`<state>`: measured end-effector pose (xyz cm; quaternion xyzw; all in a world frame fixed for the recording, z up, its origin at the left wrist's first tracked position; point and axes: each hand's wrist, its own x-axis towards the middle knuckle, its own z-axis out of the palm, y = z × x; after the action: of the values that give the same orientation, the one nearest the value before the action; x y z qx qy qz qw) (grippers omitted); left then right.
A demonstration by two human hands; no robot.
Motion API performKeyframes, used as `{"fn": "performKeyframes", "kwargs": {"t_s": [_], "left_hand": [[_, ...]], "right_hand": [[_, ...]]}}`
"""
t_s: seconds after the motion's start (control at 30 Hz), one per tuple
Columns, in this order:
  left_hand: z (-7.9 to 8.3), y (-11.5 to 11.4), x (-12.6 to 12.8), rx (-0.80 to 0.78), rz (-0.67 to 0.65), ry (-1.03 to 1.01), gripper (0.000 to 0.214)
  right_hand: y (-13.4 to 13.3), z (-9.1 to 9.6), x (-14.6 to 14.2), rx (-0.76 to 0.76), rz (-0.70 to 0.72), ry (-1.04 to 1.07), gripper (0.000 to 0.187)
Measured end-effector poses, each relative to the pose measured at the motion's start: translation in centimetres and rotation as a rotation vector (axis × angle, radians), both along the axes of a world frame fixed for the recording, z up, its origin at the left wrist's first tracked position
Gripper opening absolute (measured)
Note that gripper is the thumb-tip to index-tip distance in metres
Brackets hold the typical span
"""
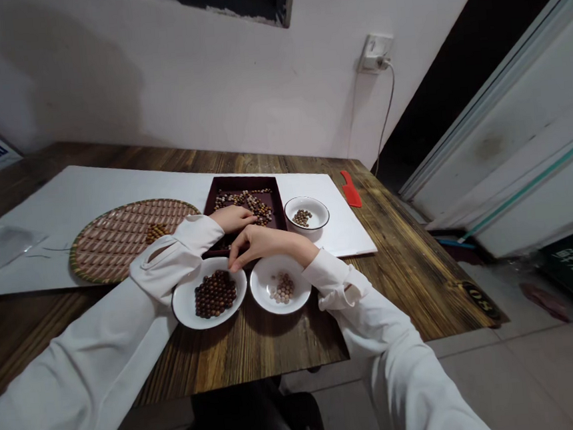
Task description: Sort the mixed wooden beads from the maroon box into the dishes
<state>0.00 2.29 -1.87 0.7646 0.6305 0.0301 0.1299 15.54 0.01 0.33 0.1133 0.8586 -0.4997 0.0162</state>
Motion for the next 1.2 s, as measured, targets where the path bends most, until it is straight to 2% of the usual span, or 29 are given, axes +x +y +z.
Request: {"fn": "performKeyframes", "kwargs": {"t_s": [1.0, 1.2], "left_hand": [[0.0, -0.1, 0.2, 0.016, -0.047, 0.075, 0.047], [0.2, -0.3, 0.2, 0.02, -0.039, 0.07, 0.048]], "right_hand": [[0.7, -0.7, 0.1, 0.024, 0.012, -0.008, 0.031], [1.1, 0.0, 0.4, -0.039, 0.046, 0.0, 0.033]]}}
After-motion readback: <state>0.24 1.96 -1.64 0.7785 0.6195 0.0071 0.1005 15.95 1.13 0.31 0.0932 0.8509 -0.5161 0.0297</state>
